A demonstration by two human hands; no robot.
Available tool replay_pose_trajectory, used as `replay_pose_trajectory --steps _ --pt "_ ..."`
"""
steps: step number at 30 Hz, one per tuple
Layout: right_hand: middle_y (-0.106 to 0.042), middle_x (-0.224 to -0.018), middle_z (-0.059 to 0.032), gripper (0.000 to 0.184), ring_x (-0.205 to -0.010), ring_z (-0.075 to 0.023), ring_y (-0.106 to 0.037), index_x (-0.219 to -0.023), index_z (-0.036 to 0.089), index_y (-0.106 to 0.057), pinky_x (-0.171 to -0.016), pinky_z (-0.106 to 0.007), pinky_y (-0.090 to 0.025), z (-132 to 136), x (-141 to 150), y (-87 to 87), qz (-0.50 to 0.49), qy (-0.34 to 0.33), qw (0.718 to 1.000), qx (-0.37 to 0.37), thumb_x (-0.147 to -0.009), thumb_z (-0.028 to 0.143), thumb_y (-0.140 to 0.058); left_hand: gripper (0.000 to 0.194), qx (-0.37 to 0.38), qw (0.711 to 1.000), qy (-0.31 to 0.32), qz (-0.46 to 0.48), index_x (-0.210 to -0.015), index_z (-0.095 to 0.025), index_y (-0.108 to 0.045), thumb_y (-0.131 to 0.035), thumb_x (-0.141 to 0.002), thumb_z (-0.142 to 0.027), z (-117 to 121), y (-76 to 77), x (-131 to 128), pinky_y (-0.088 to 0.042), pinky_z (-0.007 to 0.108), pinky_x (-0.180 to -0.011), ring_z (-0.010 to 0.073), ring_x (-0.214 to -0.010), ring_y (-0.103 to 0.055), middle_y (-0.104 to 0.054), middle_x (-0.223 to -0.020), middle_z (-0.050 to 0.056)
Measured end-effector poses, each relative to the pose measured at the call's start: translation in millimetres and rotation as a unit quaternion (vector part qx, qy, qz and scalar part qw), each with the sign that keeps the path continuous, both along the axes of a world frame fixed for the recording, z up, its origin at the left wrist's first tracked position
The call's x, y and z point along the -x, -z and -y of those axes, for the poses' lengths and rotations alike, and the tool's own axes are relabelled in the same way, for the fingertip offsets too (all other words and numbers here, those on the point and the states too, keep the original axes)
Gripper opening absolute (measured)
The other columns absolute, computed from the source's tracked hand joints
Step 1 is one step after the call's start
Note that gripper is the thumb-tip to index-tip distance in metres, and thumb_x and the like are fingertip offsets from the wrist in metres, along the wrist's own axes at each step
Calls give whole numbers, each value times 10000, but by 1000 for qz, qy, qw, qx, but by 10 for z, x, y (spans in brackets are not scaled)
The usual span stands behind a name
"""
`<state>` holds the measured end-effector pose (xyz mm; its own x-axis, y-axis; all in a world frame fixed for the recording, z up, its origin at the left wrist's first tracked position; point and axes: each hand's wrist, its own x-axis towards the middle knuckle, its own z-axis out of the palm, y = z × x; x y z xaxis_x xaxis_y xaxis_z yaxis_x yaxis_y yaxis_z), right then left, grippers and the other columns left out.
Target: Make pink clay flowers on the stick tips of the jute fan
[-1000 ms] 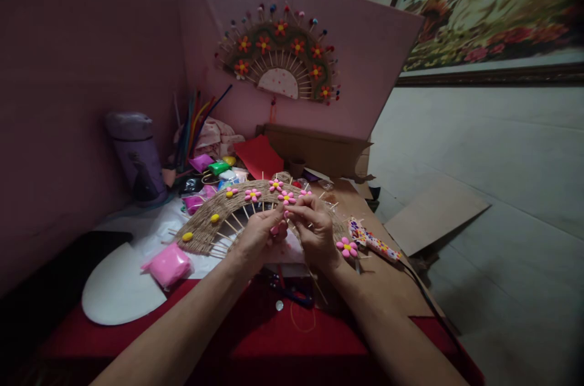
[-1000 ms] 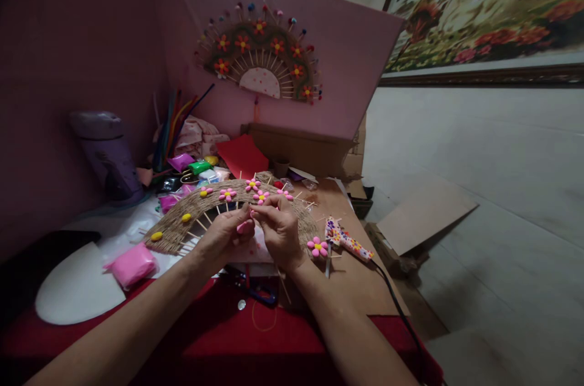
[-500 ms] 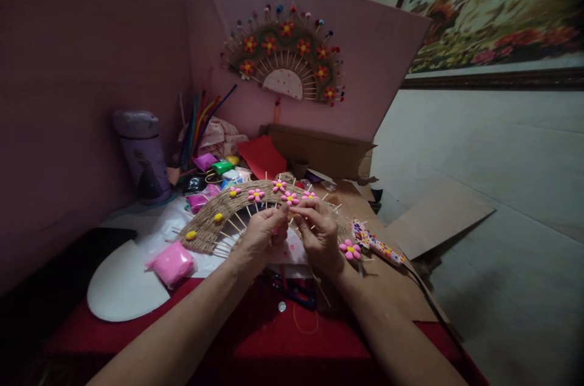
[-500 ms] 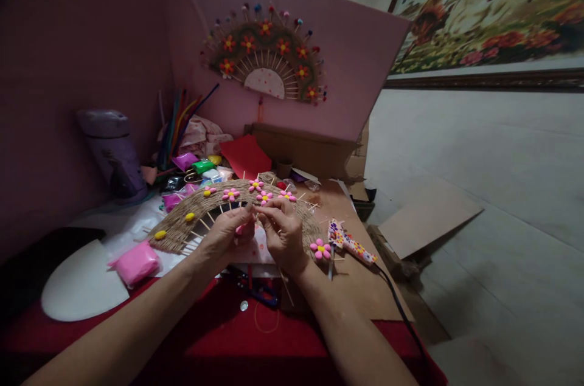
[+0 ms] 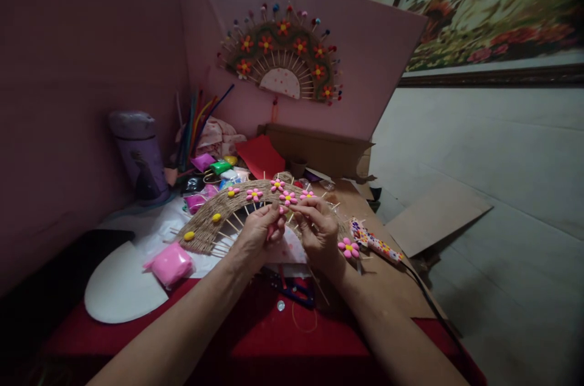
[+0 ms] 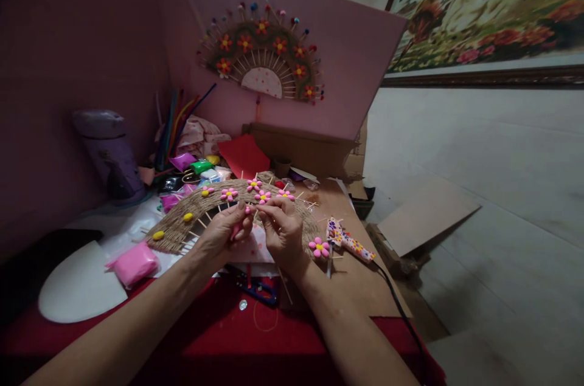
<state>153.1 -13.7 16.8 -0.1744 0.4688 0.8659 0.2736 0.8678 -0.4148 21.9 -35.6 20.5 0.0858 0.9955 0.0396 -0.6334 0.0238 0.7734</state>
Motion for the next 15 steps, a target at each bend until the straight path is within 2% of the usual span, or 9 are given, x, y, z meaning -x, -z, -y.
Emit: replay_pose_trajectory --steps 4,6,8,11,15 --pt "-573 -874 -37 197 -851 -157 -560 -954 238 -675 -749 -308 -486 -2 2 4 -2 8 1000 -1 -845 148 -538 307 -10 1000 -4 -2 -848 -95 -619 -745 -640 -282 14 -12 5 -136 152 -302 -5 -335 -309 -587 -658 -8" --pt "-574 -875 -36 185 -852 -158 -560 -945 233 -676 -749 -307 -485 0 3 2 -7 11 1000 -3 -840 151 -548 342 -9 1000 -13 0 -894 -98 -624 -766 -607 -217 21 -21 -1 -161 143 -312 -11 -335 -298 -572 -618 -27" --pt "-575 -880 -37 185 -852 -158 -559 -944 232 -676 -748 -306 -484 4 4 -1 -11 11 1000 -6 -837 148 -550 324 -4 1000 -10 -3 -870 -102 -625 -773 -597 -196 23 -23 -7 -159 137 -314 -5 -327 -273 -481 -497 -69" --pt "-574 -889 -38 204 -854 -157 -560 -961 235 -673 -751 -308 -486 8 3 -2 -13 9 1000 -5 -841 137 -541 260 3 1000 6 -9 -767 -108 -609 -752 -640 -285 16 -15 -9 -112 145 -299 6 -320 -249 -391 -434 -84" --pt "-576 -885 -37 201 -853 -158 -564 -950 237 -675 -755 -311 -490 7 -2 6 -15 11 1000 -7 -840 137 -540 291 -2 1000 29 -2 -736 -101 -601 -720 -670 -359 21 -20 -4 -102 156 -293 -2 -320 -277 -518 -550 -30"
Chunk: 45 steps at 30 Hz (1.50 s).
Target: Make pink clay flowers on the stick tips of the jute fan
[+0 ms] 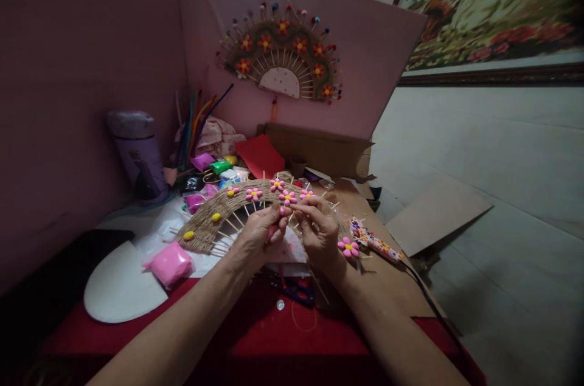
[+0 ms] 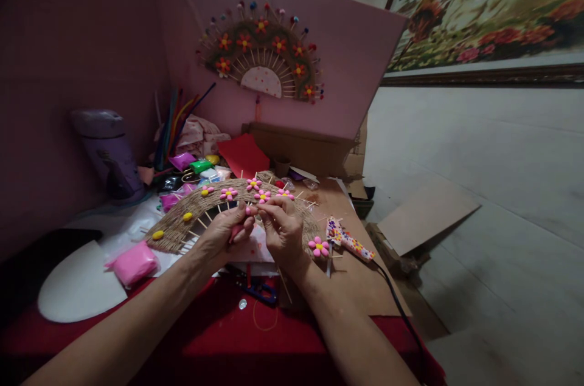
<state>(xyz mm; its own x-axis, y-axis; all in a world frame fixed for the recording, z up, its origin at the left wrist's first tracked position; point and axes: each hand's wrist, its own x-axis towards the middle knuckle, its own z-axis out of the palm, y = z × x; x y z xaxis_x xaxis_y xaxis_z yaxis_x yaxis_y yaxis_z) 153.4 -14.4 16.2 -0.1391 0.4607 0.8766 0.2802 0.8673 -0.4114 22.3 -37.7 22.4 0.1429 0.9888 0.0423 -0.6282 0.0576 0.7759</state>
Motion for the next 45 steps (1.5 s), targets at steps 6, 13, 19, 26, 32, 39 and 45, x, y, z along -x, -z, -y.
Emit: replay_pose_trajectory --steps 6,13,19,26,32,39,45 --pt "-565 -907 -43 200 -882 -164 -564 -974 237 -672 -755 -319 -499 -14 -7 21 -18 12 1000 6 -852 166 -530 318 2 1000 -6 -19 -834 -131 -611 -785 -589 -236 44 -27 -1 -105 152 -293 -1 -312 -245 -508 -511 -60" --pt "-568 -924 -42 210 -885 -161 -567 -982 245 -669 -765 -318 -497 -18 -14 30 -26 32 999 -3 -847 156 -535 311 -12 1000 -16 -20 -802 -106 -620 -717 -676 -374 24 4 -6 -104 161 -297 -7 -315 -255 -535 -567 -30" --pt "-566 -915 -46 207 -889 -168 -564 -993 240 -663 -763 -326 -500 -11 -18 25 -24 37 999 1 -854 166 -527 298 -3 999 -31 -26 -840 -139 -623 -773 -615 -264 17 27 -7 -110 156 -303 1 -298 -237 -442 -445 -88" --pt "-564 -912 -39 203 -882 -161 -564 -980 242 -665 -755 -316 -499 -16 -16 26 -28 30 999 -3 -849 156 -536 299 -8 999 -35 0 -886 -100 -642 -730 -666 -282 30 -28 -14 -122 161 -308 -15 -312 -281 -582 -627 -16" --pt "-575 -922 -42 204 -895 -166 -567 -982 245 -666 -783 -334 -496 -18 -14 24 -26 36 999 -6 -850 159 -536 284 0 999 -34 6 -854 -124 -626 -763 -617 -200 25 -11 -9 -131 150 -306 -20 -319 -273 -599 -662 -22" --pt "-572 -921 -35 215 -888 -158 -569 -982 248 -669 -776 -324 -496 -13 -14 27 -27 29 999 -3 -841 147 -542 255 -4 1000 -23 3 -819 -92 -643 -724 -676 -287 34 -30 -18 -117 153 -302 -18 -312 -278 -570 -606 -12" --pt "-569 -920 -38 201 -894 -162 -566 -977 248 -663 -780 -327 -494 -17 -11 26 -26 28 999 -6 -854 163 -528 287 -1 1000 -30 8 -847 -115 -645 -771 -602 -196 38 -35 -12 -122 151 -311 -14 -319 -247 -537 -539 -49"
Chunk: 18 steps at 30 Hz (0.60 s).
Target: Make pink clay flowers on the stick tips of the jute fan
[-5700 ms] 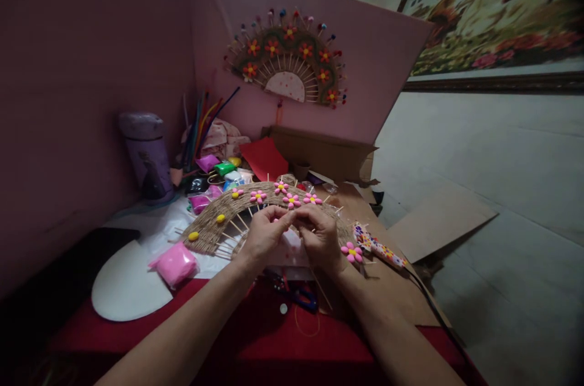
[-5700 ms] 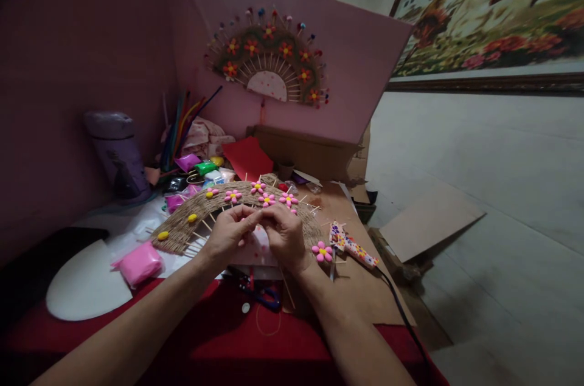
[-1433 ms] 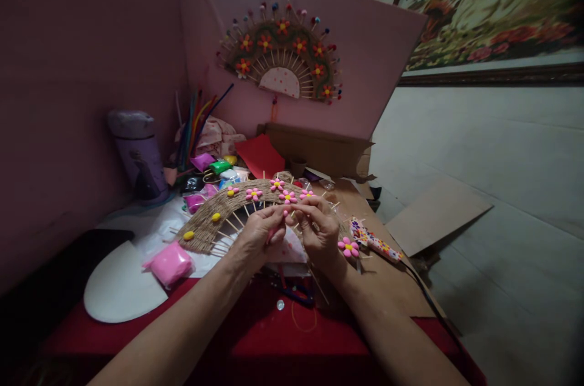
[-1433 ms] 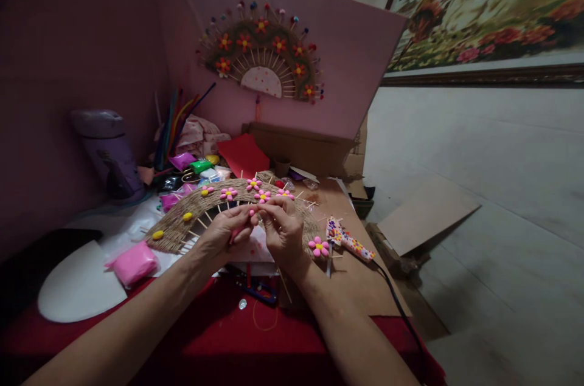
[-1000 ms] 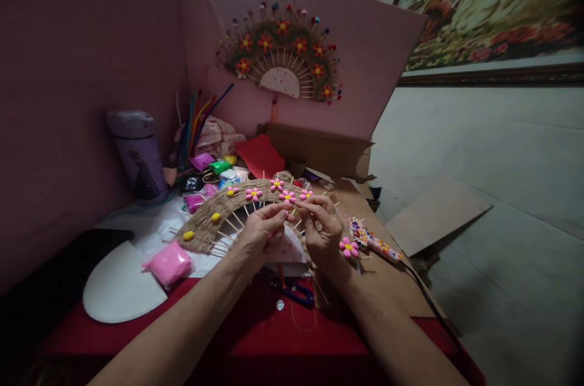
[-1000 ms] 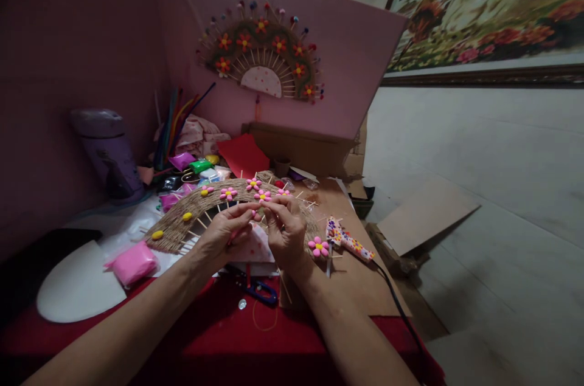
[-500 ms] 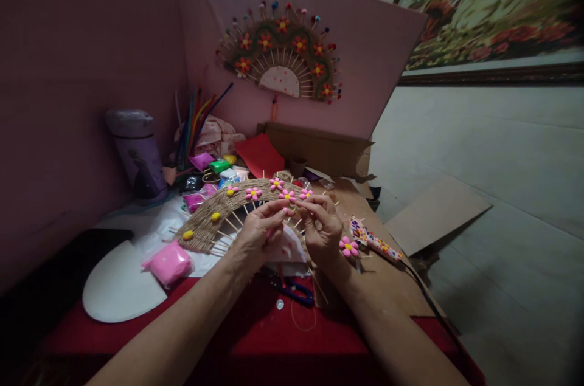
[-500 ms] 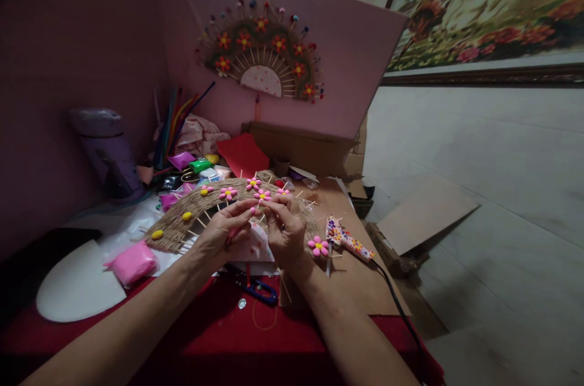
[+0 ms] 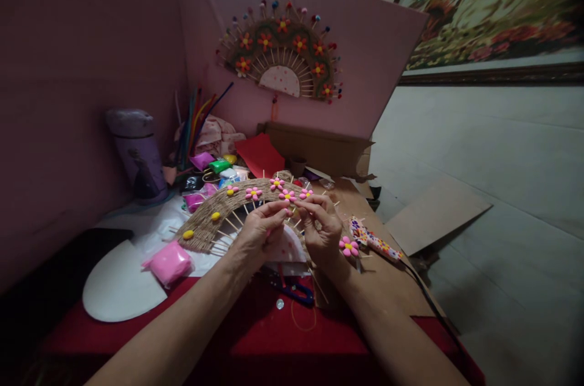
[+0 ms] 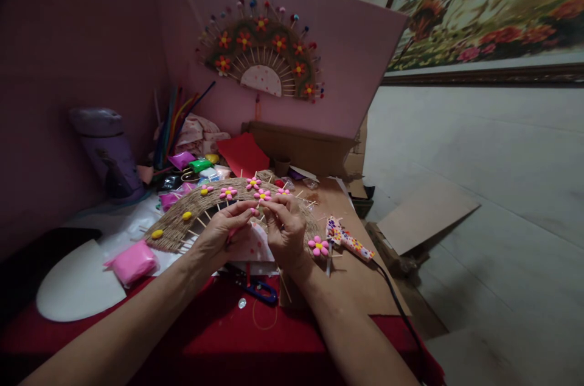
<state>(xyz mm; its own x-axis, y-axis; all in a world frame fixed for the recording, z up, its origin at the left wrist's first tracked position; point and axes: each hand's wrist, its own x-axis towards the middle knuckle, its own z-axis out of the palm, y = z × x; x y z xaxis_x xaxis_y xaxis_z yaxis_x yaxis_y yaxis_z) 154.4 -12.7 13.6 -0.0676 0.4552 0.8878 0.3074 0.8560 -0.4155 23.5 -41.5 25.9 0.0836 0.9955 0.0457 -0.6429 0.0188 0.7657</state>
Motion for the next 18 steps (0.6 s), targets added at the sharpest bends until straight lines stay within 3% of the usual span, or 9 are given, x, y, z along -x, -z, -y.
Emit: replay_pose_trajectory --steps 3,8,12,18 --pt "-564 -919 -38 202 -895 -162 -563 -978 242 -659 -780 -326 -493 -2 -3 1 7 -1 1000 -3 -848 152 -533 234 1 1000 12 -10 -710 -116 -603 -758 -635 -273 6 -5 -4 -112 150 -308 -3 -305 -221 -382 -409 -92" --pt "-569 -925 -44 199 -898 -170 -570 -967 238 -661 -777 -333 -501 -6 -3 12 11 -3 1000 -6 -844 152 -530 250 -11 1000 11 -11 -754 -112 -586 -741 -653 -280 12 -15 -3 -118 147 -303 -20 -316 -274 -588 -637 -17" --pt "-574 -926 -42 204 -915 -174 -574 -957 240 -666 -798 -341 -500 -9 0 16 14 -1 1000 -7 -837 143 -532 343 -10 1000 12 -2 -897 -119 -623 -771 -604 -219 -2 14 1 -118 148 -305 -22 -322 -260 -605 -658 -17" --pt "-569 -941 -48 208 -928 -177 -569 -974 239 -655 -812 -350 -501 -10 -9 14 24 -5 1000 -9 -843 142 -526 285 -3 999 31 -22 -689 -142 -563 -777 -605 -311 -8 42 10 -104 147 -297 8 -307 -212 -346 -396 -101"
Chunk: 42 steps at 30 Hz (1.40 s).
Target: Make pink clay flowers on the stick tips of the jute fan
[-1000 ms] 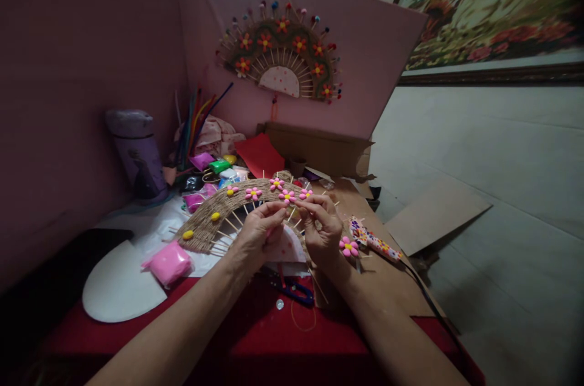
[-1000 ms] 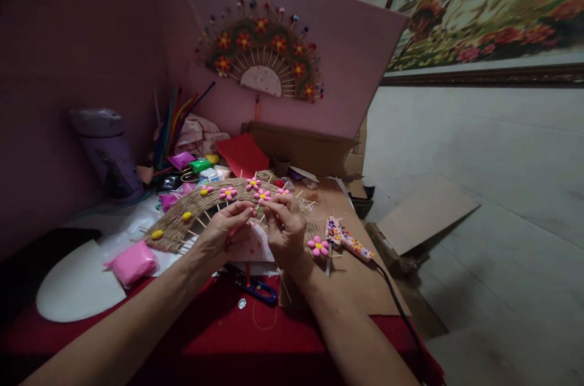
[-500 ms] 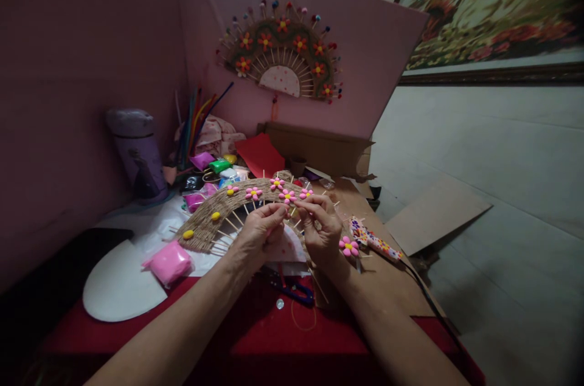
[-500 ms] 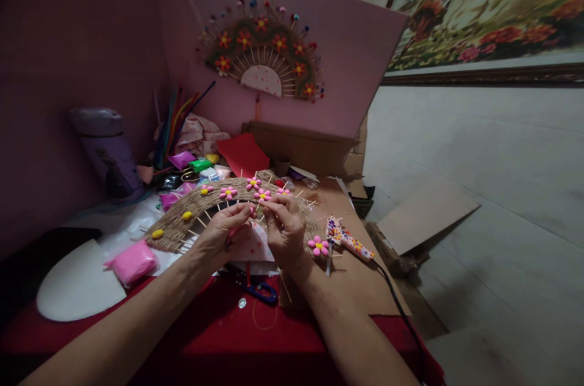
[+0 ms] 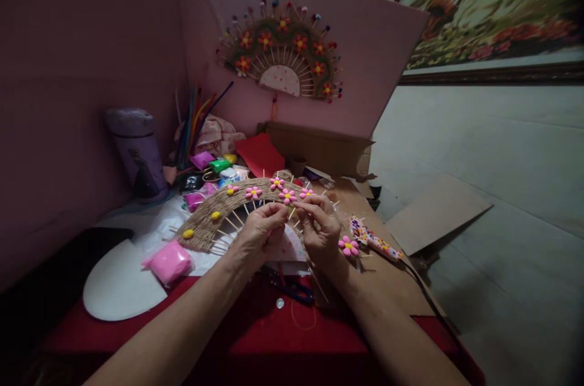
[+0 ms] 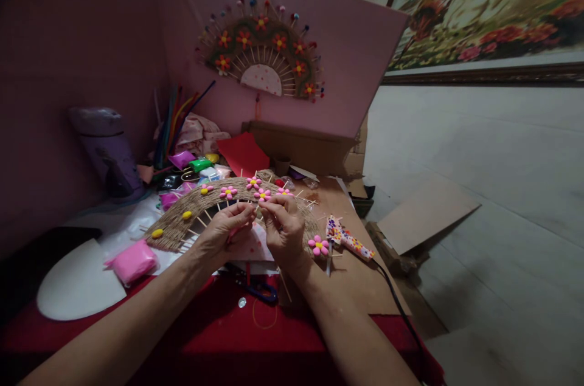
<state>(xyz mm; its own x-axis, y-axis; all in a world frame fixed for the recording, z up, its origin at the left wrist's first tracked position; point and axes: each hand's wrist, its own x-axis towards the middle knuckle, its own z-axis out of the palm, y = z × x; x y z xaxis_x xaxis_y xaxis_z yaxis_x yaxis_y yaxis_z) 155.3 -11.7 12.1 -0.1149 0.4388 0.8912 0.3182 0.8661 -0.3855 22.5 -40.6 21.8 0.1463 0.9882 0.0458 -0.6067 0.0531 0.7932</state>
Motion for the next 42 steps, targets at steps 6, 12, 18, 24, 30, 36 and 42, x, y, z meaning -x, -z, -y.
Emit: replay_pose_trajectory --steps 6,12,18,24,30,36,42 --pt "-566 -947 -45 222 -938 -175 -566 -977 240 -655 -817 -346 -498 -2 -2 5 -2 -9 1000 -3 -832 121 -537 322 -1 1000 3 1 -755 -125 -578 -734 -653 -388 0 0 4 -96 151 -290 -6 -317 -242 -496 -544 -51" --pt "-565 -933 -45 209 -924 -174 -568 -967 238 -662 -803 -336 -495 6 3 1 0 -1 1000 2 -843 136 -529 313 -15 1000 -11 14 -899 -91 -645 -733 -665 -279 -10 -13 -6 -123 147 -301 -25 -325 -288 -571 -671 -13" --pt "-567 -936 -47 209 -933 -175 -566 -973 235 -658 -820 -344 -495 12 4 -8 0 -8 1000 -2 -842 134 -530 241 9 1000 -14 10 -742 -127 -605 -758 -637 -280 -8 -11 -8 -108 152 -288 2 -303 -228 -406 -449 -84" --pt "-552 -919 -41 235 -889 -159 -560 -979 243 -666 -775 -312 -497 29 6 -19 0 -14 1000 2 -838 111 -531 298 -10 1000 -19 16 -895 -100 -636 -727 -674 -278 -12 -16 -11 -124 146 -300 -20 -319 -286 -585 -669 -8" --pt "-556 -936 -49 226 -913 -170 -564 -972 235 -662 -790 -329 -503 24 8 -10 -3 -20 1000 4 -836 112 -531 237 -9 1000 -15 1 -770 -116 -608 -736 -666 -287 6 -26 -9 -114 147 -296 -6 -305 -223 -464 -480 -69" --pt "-561 -914 -46 215 -874 -163 -570 -966 237 -661 -762 -311 -505 18 10 -13 19 -25 999 8 -836 125 -531 392 -2 1000 -16 -18 -714 -124 -557 -713 -648 -478 11 -34 -17 -104 147 -289 -8 -318 -230 -476 -530 -55" --pt "-558 -931 -46 194 -875 -166 -568 -978 238 -650 -744 -301 -509 9 17 -11 53 -46 997 25 -803 172 -598 470 1 997 -37 -69 -656 -158 -510 -674 -615 -596 29 -23 -53 -106 146 -294 14 -286 -205 -323 -374 -97"
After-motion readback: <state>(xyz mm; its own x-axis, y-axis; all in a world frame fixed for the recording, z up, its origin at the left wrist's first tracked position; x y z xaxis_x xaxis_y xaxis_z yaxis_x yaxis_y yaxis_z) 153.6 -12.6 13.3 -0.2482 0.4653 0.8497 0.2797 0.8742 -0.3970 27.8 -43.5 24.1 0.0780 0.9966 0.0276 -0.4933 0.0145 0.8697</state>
